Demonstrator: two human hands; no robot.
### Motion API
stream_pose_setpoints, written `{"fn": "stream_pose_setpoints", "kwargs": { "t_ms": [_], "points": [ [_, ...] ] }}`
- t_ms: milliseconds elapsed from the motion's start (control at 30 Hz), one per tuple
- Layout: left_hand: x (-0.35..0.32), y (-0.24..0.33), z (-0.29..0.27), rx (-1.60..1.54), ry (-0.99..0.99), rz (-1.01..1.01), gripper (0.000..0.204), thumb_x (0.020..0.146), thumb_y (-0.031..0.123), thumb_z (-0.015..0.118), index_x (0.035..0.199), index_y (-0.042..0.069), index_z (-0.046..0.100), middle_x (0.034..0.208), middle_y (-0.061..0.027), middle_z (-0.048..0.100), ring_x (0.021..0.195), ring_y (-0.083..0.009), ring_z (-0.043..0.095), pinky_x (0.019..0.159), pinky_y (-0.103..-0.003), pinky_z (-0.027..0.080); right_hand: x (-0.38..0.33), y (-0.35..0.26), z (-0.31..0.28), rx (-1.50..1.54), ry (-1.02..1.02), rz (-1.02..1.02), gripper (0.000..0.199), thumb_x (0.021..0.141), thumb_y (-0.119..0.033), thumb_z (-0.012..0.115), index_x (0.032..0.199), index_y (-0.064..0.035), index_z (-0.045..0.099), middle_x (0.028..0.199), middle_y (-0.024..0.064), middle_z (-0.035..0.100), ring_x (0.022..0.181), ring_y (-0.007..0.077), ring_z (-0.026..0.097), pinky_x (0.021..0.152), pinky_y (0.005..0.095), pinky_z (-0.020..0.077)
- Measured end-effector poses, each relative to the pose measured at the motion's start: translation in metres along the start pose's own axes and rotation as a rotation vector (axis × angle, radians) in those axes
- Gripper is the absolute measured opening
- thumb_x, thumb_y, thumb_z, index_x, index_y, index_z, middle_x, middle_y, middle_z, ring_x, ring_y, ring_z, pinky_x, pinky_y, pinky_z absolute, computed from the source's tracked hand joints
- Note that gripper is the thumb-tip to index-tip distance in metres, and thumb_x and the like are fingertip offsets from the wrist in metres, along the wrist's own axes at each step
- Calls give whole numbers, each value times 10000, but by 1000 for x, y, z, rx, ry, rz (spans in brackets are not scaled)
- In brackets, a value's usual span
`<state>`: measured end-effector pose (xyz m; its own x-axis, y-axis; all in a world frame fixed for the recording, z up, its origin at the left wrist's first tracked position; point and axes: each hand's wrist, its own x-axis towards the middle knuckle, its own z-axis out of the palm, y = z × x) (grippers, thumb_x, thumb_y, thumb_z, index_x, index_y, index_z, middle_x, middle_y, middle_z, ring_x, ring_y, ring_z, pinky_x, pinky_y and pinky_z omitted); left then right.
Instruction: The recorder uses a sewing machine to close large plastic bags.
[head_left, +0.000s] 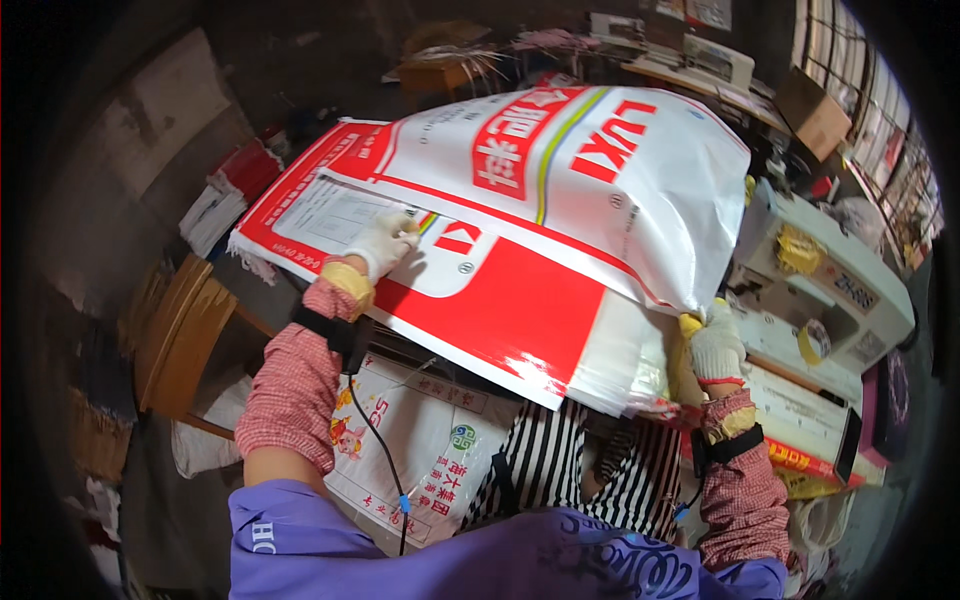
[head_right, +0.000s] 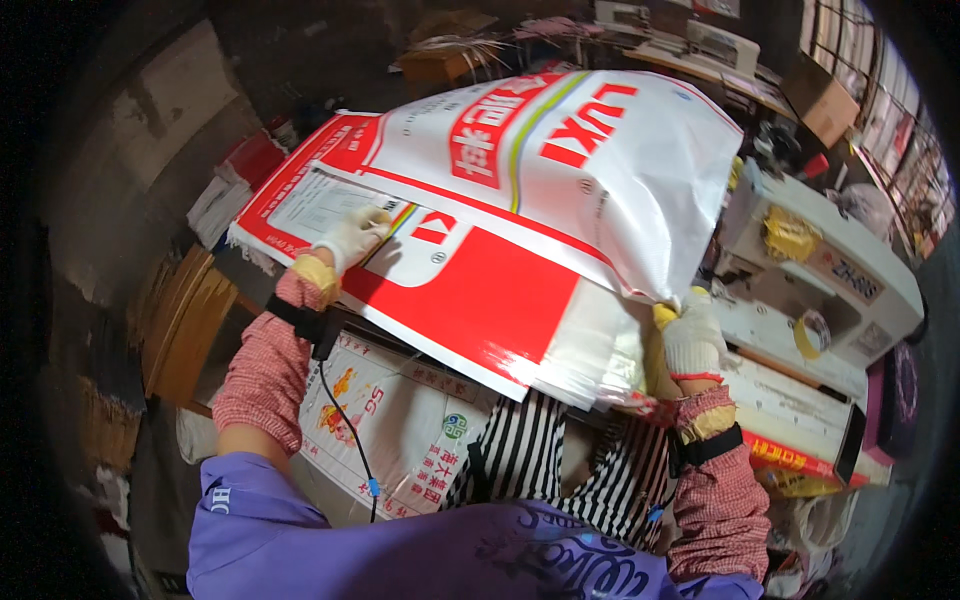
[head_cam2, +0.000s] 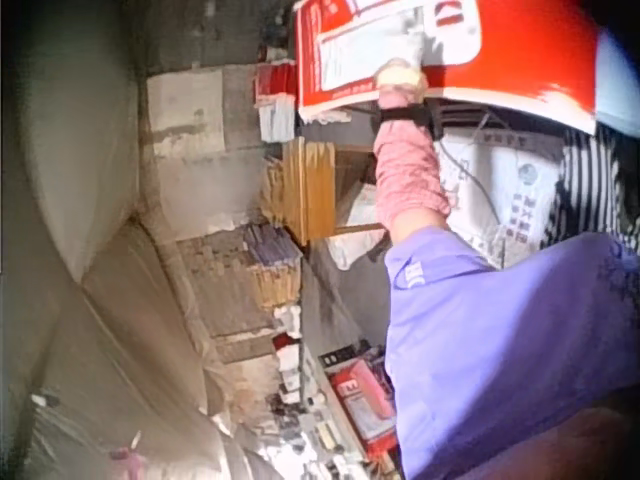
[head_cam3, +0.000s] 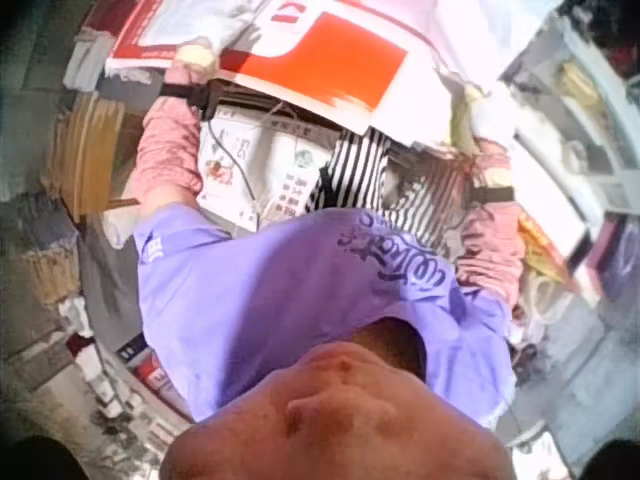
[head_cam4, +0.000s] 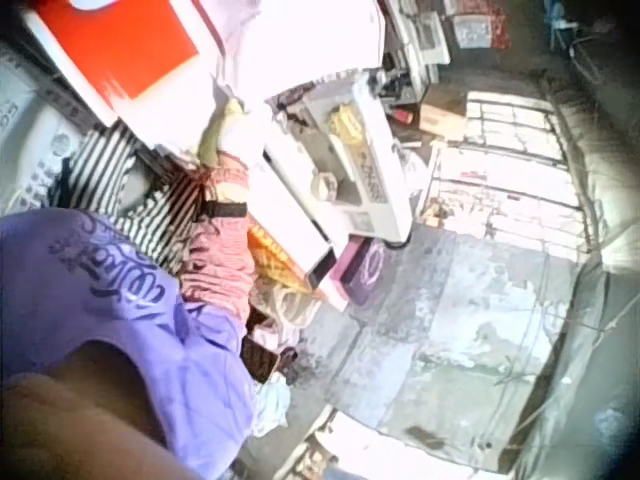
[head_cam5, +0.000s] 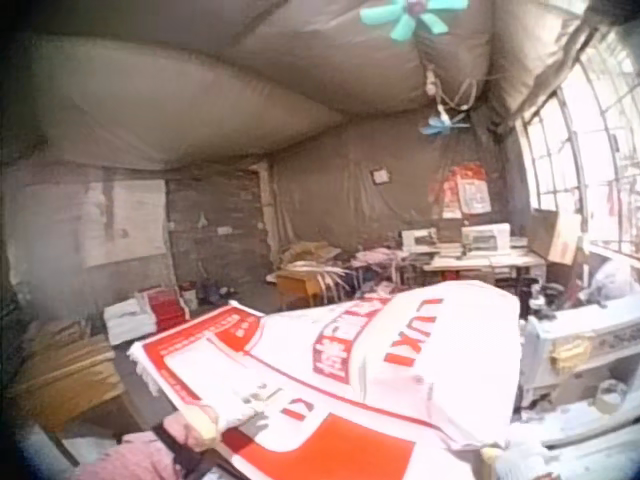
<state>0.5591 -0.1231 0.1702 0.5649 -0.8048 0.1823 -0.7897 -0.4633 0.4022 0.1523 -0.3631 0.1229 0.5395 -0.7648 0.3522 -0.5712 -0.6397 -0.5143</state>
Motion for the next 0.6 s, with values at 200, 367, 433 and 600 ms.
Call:
{"fn": "stream_pose_setpoints", "kwargs": {
  "t_ms": [200, 367, 433, 600],
  "points": [
    [-10, -42, 1, -713, -36, -584, 447, 813, 372, 562, 1098, 31, 520, 913, -146, 578, 942, -247, 554, 694, -350, 488, 3, 31, -59, 769, 154, 236, 73, 839, -157, 541, 845, -85, 551, 601, -35, 471, 512, 53, 446, 459, 220, 352],
    [3, -79, 4, -1657, 181, -593, 862, 734, 581, 568, 1265, -44, 301, 1182, -223, 439, 1135, -347, 427, 861, -470, 440, -21, 120, -57, 759, 281, 343, 78, 846, -151, 541, 816, -100, 490, 556, -46, 425, 387, 54, 375, 345, 201, 291],
    [-3, -53, -8, -1029, 518, -574, 528, 848, 457, 474, 1234, 102, 413, 1160, -171, 513, 1035, -328, 522, 853, -483, 435, -33, 106, -63, 794, 245, 424, 72, 866, -137, 535, 849, -85, 489, 614, -35, 488, 433, 51, 432, 334, 196, 316],
    [70, -69, -77, 465, 596, -112, 380, 839, 305, 508, 1057, -4, 546, 978, -208, 583, 858, -287, 581, 782, -390, 453, -41, 107, -28, 990, 178, 395, 92, 843, -93, 564, 900, -62, 499, 656, -15, 519, 472, 68, 468, 387, 212, 361]
  ]
}}
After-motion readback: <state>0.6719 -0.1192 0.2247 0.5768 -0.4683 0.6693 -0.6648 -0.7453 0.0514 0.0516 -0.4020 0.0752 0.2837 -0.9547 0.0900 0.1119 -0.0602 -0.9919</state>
